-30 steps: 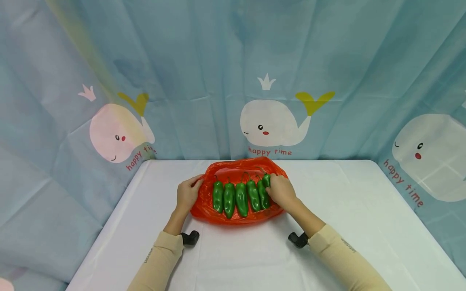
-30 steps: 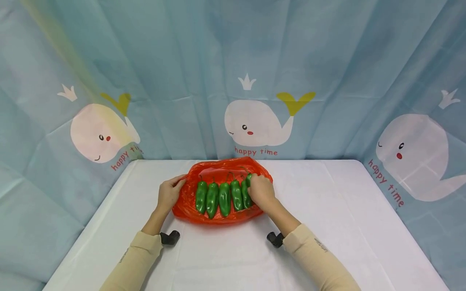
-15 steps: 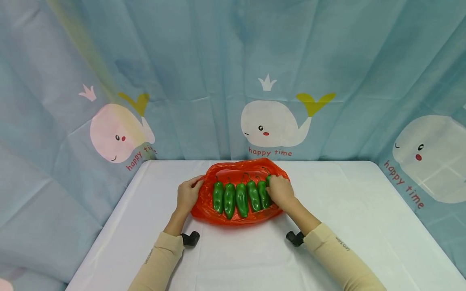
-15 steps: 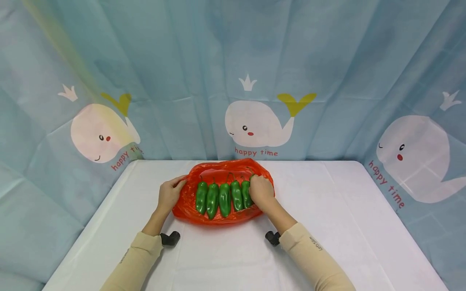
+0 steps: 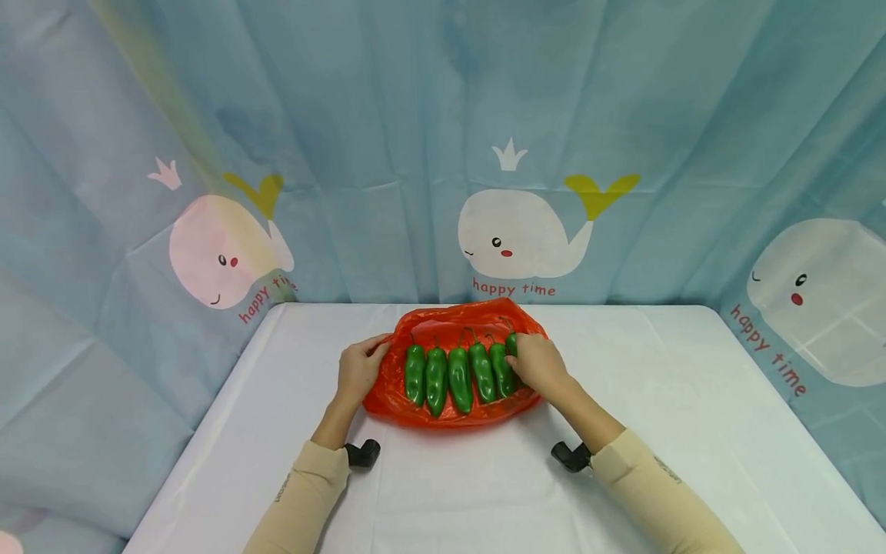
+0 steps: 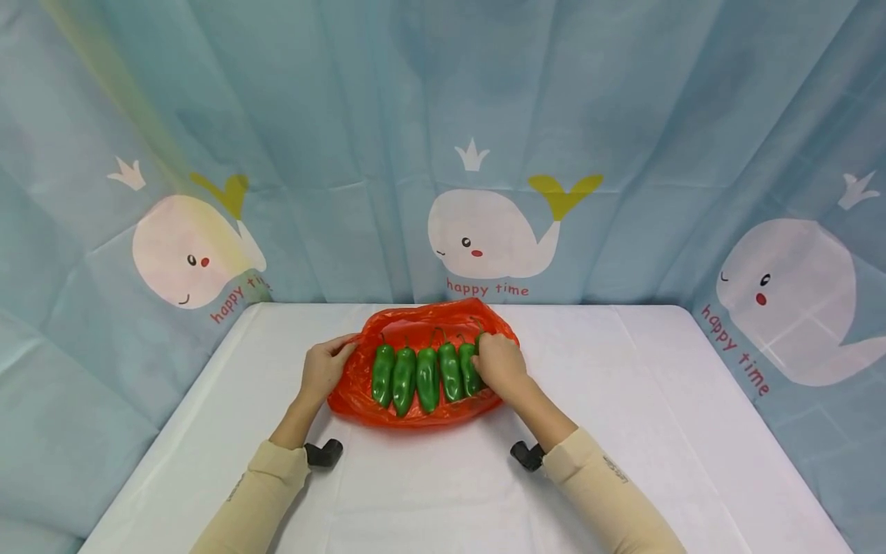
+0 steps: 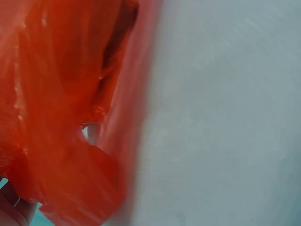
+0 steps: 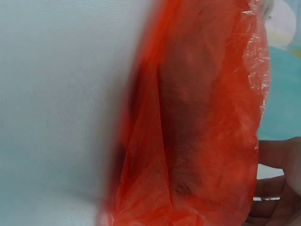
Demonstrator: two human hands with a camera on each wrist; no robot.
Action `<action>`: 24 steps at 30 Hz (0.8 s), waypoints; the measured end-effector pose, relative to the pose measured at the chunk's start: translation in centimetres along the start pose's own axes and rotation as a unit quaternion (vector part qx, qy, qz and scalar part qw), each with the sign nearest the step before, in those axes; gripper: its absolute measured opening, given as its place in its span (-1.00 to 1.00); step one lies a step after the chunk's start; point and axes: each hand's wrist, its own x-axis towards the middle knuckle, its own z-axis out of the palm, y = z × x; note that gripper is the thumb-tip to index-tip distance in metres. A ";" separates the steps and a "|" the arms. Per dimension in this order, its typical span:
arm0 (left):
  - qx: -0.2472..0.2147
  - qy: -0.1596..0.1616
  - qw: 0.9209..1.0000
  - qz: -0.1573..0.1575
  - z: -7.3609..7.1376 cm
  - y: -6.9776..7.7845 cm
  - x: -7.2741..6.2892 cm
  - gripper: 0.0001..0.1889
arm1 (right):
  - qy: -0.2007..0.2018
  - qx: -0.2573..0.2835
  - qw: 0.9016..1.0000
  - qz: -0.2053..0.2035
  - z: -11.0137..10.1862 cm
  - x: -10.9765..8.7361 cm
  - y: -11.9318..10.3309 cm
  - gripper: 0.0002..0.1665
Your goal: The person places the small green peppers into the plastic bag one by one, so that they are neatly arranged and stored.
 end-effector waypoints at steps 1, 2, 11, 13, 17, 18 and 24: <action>0.003 -0.003 1.000 -0.002 0.0 0.1 0.0 -0.73 | -0.004 0.003 1.000 0.000 -0.1 0.0 0.0 -0.61; 0.006 -0.006 1.000 -0.002 0.0 0.1 0.0 -0.73 | -0.006 0.010 1.000 0.000 -0.1 -0.1 0.1 -0.58; 0.008 -0.005 1.000 -0.003 0.0 0.2 -0.1 -0.73 | 0.019 0.076 0.997 -0.016 -0.8 -0.3 1.0 -0.55; 0.008 -0.006 1.000 -0.005 0.0 0.2 -0.1 -0.73 | 0.028 0.086 0.996 -0.026 -0.8 -0.3 1.5 -0.56; 0.012 -0.006 1.000 -0.007 -0.1 0.3 -0.1 -0.72 | 0.045 0.103 0.993 -0.041 -0.9 -0.4 2.5 -0.58; 0.014 -0.006 1.000 -0.008 -0.2 0.3 -0.1 -0.72 | 0.048 0.107 0.992 -0.042 -0.9 -0.4 2.8 -0.58; 0.026 -0.024 0.999 -0.018 -0.5 0.4 -0.1 -0.68 | 0.052 0.115 0.991 -0.035 -0.9 -0.5 4.3 -0.54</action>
